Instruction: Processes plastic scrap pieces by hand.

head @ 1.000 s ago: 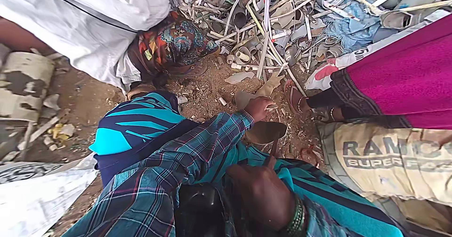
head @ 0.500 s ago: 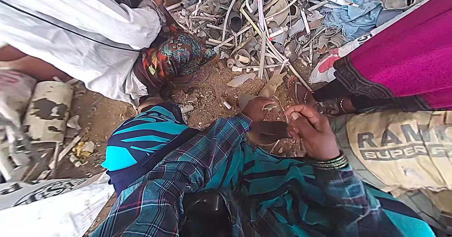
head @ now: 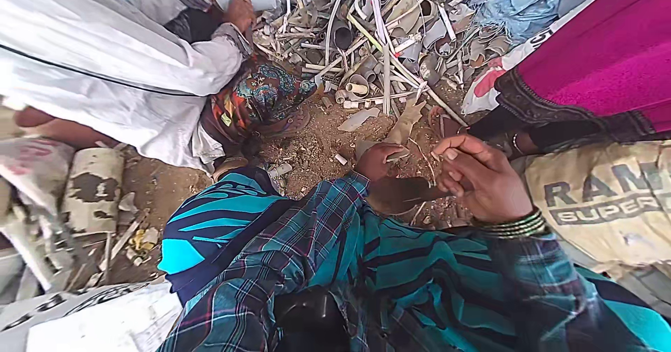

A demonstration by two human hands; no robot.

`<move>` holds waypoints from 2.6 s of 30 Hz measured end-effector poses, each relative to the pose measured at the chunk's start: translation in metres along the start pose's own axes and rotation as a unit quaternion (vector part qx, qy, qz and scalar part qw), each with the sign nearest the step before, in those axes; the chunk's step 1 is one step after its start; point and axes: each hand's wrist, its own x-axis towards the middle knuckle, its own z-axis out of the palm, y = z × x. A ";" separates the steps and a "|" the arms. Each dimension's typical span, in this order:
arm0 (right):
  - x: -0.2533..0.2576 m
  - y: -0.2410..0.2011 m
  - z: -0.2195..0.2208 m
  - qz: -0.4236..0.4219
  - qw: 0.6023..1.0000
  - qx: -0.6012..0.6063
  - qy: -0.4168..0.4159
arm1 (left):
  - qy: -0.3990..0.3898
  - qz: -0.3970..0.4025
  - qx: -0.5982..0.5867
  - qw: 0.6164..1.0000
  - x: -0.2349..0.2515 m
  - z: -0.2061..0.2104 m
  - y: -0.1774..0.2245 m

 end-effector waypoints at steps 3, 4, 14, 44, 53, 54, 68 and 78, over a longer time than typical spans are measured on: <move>0.001 0.019 -0.002 -0.009 1.000 0.014 0.023 | -0.014 -0.003 0.006 1.000 -0.002 0.003 0.002; 0.005 0.041 0.003 -0.008 0.999 0.005 0.047 | -0.018 -0.005 0.007 1.000 -0.003 0.003 0.004; -0.001 0.001 0.005 -0.007 0.997 0.010 -0.081 | -0.025 -0.041 -0.004 0.999 -0.003 -0.002 0.010; -0.003 0.060 0.043 -0.176 0.978 0.064 0.096 | 0.289 -0.115 -0.136 0.940 -0.025 -0.044 -0.012; -0.011 0.045 0.070 -0.199 0.971 0.116 0.064 | 0.330 -0.103 -0.251 0.904 -0.036 -0.043 -0.022; -0.006 0.056 0.070 -0.184 0.975 0.104 0.067 | 0.327 -0.103 -0.252 0.905 -0.037 -0.041 -0.023; 0.017 0.021 0.079 -0.104 0.984 0.121 0.075 | 0.324 -0.078 -0.262 0.906 -0.045 -0.039 -0.032; 0.013 -0.017 0.069 -0.126 0.965 0.191 0.126 | 0.309 -0.073 -0.278 0.906 -0.045 -0.042 -0.033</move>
